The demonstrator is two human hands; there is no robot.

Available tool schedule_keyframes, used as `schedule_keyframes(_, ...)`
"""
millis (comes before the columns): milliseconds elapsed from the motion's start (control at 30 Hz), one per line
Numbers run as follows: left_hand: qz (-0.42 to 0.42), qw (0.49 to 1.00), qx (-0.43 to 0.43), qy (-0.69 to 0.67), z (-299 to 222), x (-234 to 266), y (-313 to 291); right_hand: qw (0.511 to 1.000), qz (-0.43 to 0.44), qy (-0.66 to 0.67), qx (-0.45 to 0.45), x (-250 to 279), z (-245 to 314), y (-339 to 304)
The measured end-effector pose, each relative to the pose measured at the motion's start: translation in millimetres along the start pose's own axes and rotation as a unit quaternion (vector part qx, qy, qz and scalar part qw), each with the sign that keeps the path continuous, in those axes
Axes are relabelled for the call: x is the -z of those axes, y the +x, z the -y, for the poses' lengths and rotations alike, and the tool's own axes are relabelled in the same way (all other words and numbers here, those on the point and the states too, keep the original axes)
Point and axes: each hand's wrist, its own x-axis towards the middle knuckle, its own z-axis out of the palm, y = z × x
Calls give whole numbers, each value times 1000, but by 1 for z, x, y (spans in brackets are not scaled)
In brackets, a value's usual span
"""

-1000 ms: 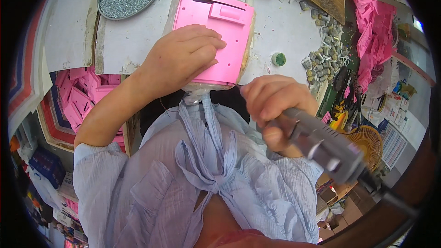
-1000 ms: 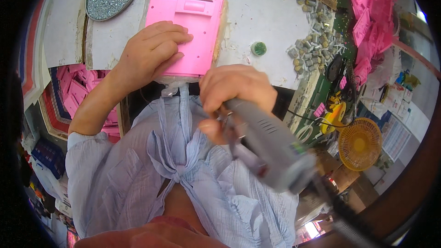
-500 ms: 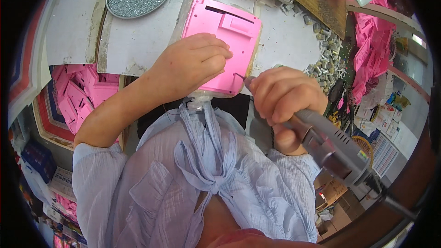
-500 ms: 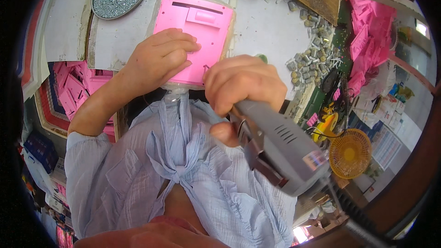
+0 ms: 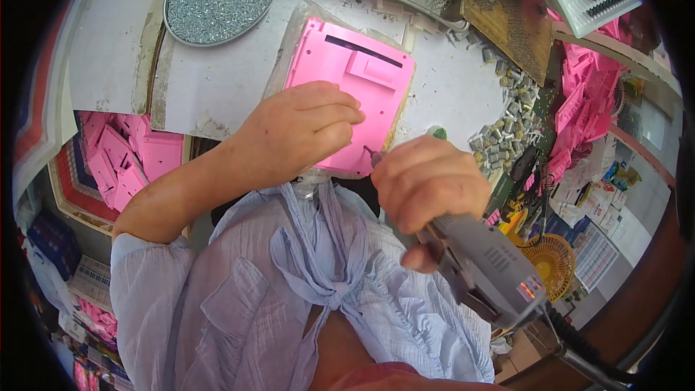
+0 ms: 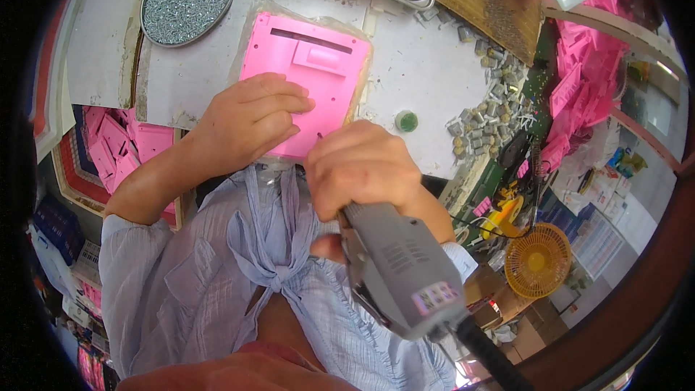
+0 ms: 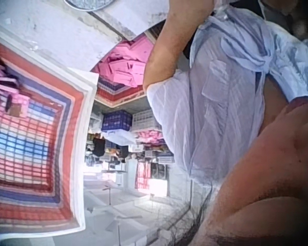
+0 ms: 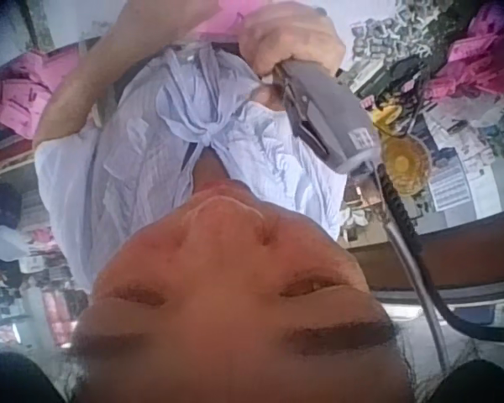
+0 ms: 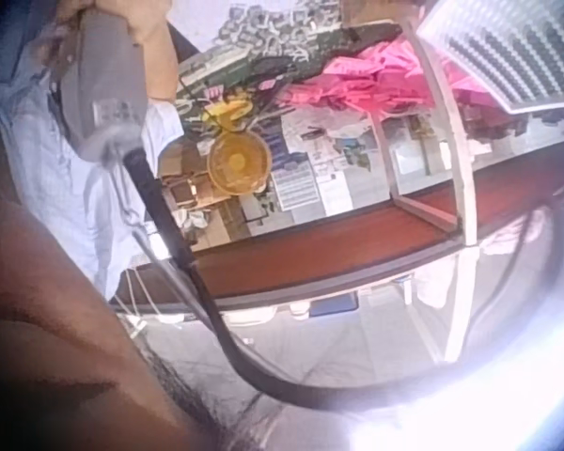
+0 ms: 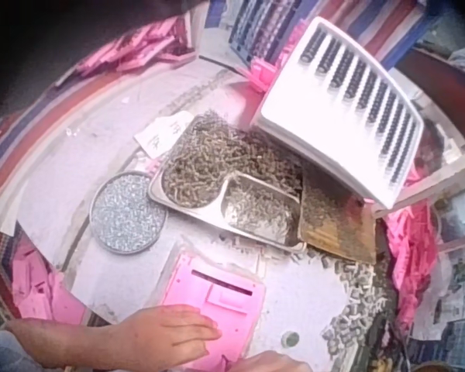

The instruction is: Assembling the internal components of a pink electronic toy, including soldering wires to a speaker and circuit board, and securing the housing with an electric screwdriver.

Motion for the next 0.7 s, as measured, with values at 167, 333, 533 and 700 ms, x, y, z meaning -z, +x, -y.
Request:
schedule_keyframes(167,-8,1000,-4,-14,0,-3,-2,987,-138,-81,4,11,0,5)
schedule_keyframes(333,-2,1000,20,-20,-2,-6,-4,990,-105,-93,-10,9,-10,7)
schedule_keyframes(533,1,1000,7,-8,0,0,2,991,-112,-55,40,47,3,21)
schedule_keyframes(700,4,1000,22,-14,-3,-2,0,984,-174,-41,12,56,-10,31)
